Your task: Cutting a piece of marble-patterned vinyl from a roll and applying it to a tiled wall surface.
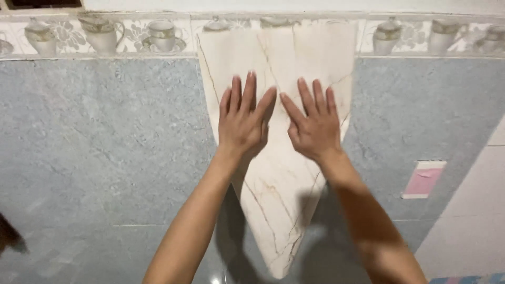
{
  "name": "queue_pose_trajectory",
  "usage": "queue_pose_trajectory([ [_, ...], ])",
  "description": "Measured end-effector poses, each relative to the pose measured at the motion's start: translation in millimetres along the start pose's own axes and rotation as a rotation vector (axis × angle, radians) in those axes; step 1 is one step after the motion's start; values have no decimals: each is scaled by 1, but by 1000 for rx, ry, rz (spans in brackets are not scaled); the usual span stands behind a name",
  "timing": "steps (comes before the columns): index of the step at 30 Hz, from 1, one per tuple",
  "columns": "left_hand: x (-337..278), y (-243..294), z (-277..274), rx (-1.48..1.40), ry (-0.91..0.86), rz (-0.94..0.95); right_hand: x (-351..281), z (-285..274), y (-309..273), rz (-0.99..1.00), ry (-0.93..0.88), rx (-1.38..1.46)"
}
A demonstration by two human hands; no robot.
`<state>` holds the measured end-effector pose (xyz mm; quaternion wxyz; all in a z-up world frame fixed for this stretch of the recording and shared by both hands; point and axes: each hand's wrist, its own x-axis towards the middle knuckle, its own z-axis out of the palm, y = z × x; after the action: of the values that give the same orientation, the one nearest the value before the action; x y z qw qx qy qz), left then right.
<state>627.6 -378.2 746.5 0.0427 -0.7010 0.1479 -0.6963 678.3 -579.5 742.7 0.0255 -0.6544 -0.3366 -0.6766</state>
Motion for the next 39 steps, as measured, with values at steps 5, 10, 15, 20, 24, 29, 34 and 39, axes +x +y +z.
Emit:
queue_pose_trajectory([
  [5,49,-11,-2,179,-276,-35,18,6,42,56,-224,28],
  [10,30,-19,0,192,-276,27,3,-3,43,70,-175,-33],
  [15,18,-21,3,171,-195,78,10,-8,31,14,62,-142],
  [20,21,-23,7,145,-29,106,41,0,43,93,-130,-25],
  [24,43,-46,1,119,76,168,45,-6,43,142,-294,-64],
  [29,55,-46,-9,245,-67,-61,44,-4,46,126,-233,-47],
  [34,58,-46,-10,287,-112,-79,34,10,51,102,-145,-34],
  [39,56,-45,-12,252,-103,-100,-15,7,17,-380,-26,94],
])
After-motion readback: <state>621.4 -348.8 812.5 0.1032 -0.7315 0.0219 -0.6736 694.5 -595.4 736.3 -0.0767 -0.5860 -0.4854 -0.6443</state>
